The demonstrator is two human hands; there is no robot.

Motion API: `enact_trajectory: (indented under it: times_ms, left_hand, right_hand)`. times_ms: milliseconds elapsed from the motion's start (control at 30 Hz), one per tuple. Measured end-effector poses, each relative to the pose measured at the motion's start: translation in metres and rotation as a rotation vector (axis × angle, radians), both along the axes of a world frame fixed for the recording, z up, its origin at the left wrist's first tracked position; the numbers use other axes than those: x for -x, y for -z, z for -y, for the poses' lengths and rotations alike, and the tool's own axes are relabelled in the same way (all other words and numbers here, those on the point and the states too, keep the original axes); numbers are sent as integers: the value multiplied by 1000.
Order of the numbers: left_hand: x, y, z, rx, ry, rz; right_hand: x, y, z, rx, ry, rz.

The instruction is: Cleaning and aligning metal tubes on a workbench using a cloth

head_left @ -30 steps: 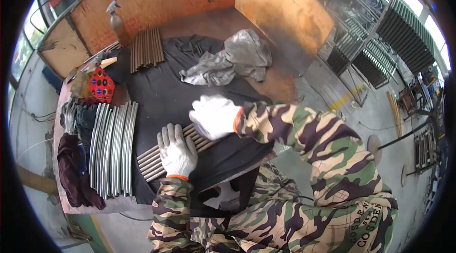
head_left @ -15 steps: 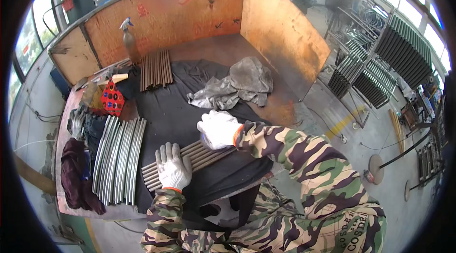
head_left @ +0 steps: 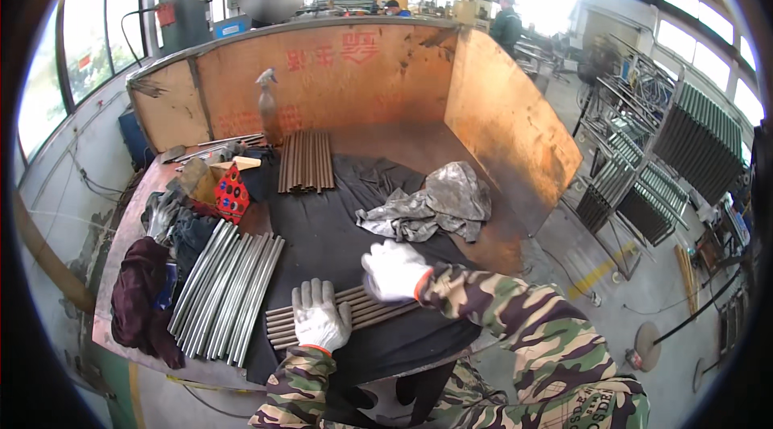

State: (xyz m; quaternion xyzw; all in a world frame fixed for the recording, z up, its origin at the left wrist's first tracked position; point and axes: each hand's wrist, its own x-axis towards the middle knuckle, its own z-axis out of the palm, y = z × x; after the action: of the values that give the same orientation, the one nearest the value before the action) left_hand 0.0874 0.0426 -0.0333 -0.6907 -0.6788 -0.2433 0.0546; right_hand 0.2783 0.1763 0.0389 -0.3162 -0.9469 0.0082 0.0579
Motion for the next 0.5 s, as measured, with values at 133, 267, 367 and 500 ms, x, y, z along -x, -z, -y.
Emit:
enact_trajectory:
  times_ms: [133,267,367,500]
  left_hand:
    - [-2,11,5,-88,-13,-47]
    - [-3,23,2,-111,-34,-32]
    - [-1,13,-18,-90,-42,22]
    - [1,14,-39,-81,-82,5]
  right_hand:
    - [-4,-12,31,38,-116,39]
    - [10,8,-9,-147,-36,-162]
    - [7,-16,-7,-95,35,24]
    - [-5,-45,13,15,6,267]
